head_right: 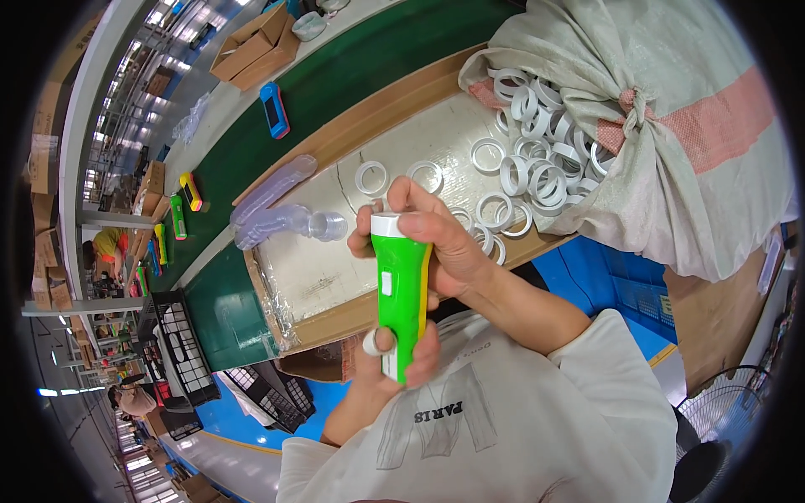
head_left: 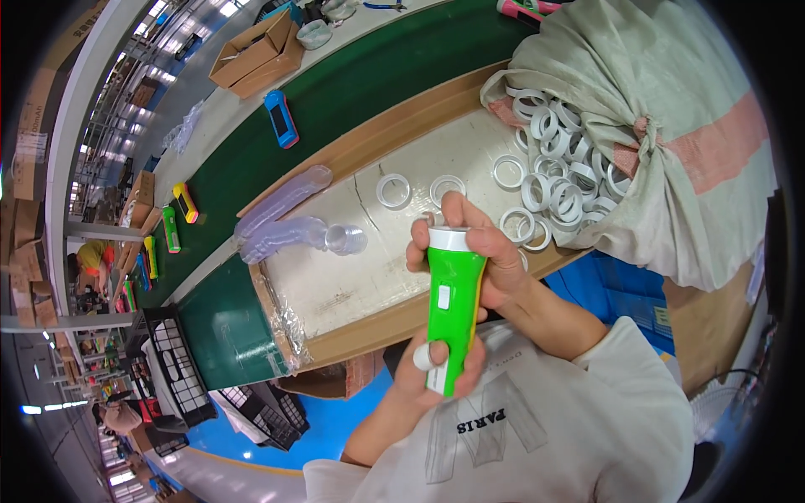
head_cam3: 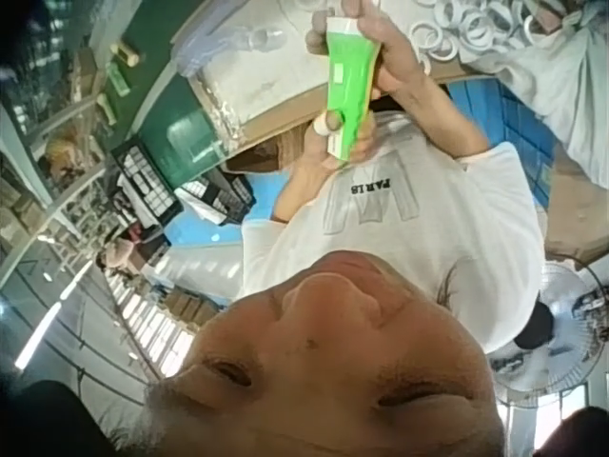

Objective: Assemble plastic flashlight components at a factory workbench.

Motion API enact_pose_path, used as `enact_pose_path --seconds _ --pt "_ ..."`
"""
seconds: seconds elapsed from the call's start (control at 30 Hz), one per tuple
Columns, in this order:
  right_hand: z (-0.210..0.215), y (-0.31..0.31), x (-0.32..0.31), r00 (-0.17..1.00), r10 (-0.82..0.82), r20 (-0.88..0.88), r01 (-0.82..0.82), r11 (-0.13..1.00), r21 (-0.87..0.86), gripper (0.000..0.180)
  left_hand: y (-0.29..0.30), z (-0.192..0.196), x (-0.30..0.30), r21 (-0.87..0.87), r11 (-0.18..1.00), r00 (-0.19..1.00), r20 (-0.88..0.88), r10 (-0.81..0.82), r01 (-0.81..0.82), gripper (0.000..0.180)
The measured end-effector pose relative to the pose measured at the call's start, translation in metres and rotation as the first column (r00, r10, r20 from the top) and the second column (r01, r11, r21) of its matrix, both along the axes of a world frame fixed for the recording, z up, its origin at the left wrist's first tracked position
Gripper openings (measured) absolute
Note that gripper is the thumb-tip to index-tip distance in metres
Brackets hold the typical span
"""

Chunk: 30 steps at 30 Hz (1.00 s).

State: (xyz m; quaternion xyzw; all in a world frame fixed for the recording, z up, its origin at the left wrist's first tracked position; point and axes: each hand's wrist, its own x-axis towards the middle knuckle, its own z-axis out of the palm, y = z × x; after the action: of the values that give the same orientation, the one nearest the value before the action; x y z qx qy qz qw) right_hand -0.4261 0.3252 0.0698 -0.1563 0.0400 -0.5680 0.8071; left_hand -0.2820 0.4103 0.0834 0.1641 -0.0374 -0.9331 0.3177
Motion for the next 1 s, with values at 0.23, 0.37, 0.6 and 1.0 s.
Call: enact_pose_path --seconds 0.23,0.37,0.6,1.0 --pt "-0.001 0.012 -0.011 0.959 -0.153 -0.239 0.124 0.983 -0.133 0.030 0.003 -0.009 -0.001 -0.557 0.796 0.538 0.757 0.370 0.237 0.041" --pt "-0.010 0.005 -0.016 0.941 -0.176 -0.289 0.138 0.979 -0.147 0.028 -0.008 -0.024 -0.003 -0.675 0.640 0.360 0.737 0.571 0.368 0.041" --pt "-0.003 -0.002 -0.015 0.901 -0.122 -0.416 0.133 0.991 -0.004 0.037 -0.015 -0.024 -0.006 -0.390 0.919 0.841 0.515 0.166 0.058 0.047" --pt "-0.014 -0.007 -0.014 0.956 -0.155 -0.248 0.111 0.977 -0.185 0.022 -0.011 -0.039 0.005 -0.630 0.697 0.489 0.753 0.441 0.342 0.038"
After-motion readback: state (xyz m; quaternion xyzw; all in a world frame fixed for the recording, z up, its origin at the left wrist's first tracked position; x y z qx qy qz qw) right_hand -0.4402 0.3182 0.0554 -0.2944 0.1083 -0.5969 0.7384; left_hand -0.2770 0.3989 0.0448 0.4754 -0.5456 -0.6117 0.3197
